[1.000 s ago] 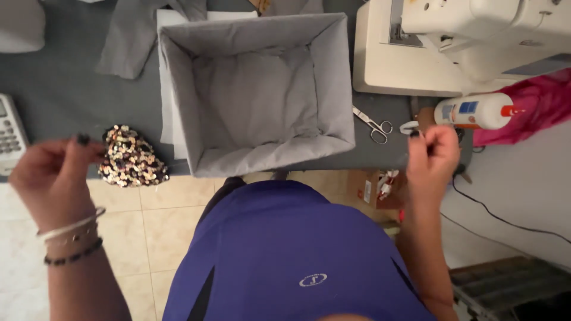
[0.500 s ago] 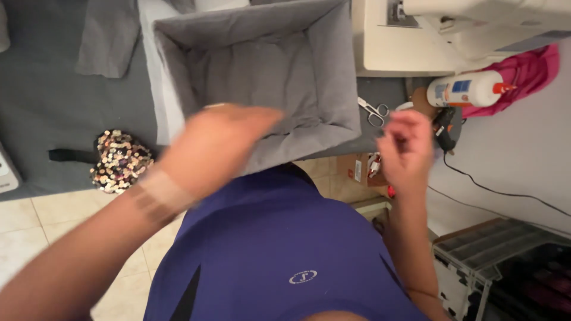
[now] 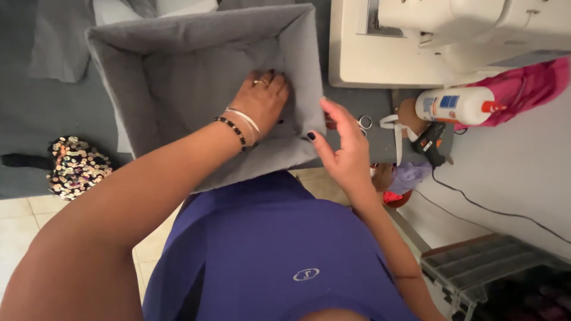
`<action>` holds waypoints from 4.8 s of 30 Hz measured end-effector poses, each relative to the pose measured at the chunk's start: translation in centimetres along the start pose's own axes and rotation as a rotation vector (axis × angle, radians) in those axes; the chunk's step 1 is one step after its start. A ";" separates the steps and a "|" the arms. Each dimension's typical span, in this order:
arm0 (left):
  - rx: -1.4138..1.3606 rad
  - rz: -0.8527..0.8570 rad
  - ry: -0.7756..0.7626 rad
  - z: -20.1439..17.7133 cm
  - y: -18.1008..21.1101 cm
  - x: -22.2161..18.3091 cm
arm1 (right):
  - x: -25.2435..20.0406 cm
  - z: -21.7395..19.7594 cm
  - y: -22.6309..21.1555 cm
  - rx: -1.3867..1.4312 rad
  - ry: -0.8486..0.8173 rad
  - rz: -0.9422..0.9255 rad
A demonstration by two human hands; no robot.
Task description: Decorating a fabric storage bin by gluing pink fabric strips to the interior rim
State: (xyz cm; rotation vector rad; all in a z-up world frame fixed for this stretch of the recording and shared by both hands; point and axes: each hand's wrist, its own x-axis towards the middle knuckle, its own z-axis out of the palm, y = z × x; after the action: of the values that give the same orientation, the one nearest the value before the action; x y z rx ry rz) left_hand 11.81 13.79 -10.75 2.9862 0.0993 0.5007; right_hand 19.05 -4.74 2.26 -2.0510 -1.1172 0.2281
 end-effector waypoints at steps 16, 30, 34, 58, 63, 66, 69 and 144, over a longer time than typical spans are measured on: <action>0.067 -0.072 -0.029 -4.6 -3.3 1.6 | 1.4 -2.7 2.4 0.158 -0.119 -0.034; -0.311 -1.035 0.142 -25.6 -2.0 -20.8 | 5.0 -4.3 0.5 0.201 0.011 -0.351; -0.642 -0.892 0.021 -20.9 0.0 -23.9 | -1.2 -2.1 6.1 0.448 -0.108 -0.090; -1.200 -0.475 0.190 -28.5 -7.7 -16.5 | 2.4 -2.0 -9.8 0.528 0.170 0.351; -1.223 -0.371 0.203 -27.9 -8.9 -17.9 | 0.8 -1.0 -10.2 0.515 0.133 0.174; -1.237 -0.398 0.162 -29.3 -8.6 -17.4 | 0.4 -0.8 -10.2 0.448 0.128 0.128; -1.264 -0.335 0.190 -29.4 -8.8 -17.5 | -0.9 -0.2 -5.1 0.373 0.220 0.059; -0.872 -0.880 -0.026 -29.3 -1.0 -29.5 | -4.2 4.4 -28.0 -0.344 -0.375 -1.135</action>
State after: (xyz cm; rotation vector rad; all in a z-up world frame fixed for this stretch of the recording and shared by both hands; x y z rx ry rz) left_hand -25.67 15.24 7.22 1.8418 0.8751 0.2703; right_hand -3.43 3.18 18.09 -1.3414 -2.4849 -0.1776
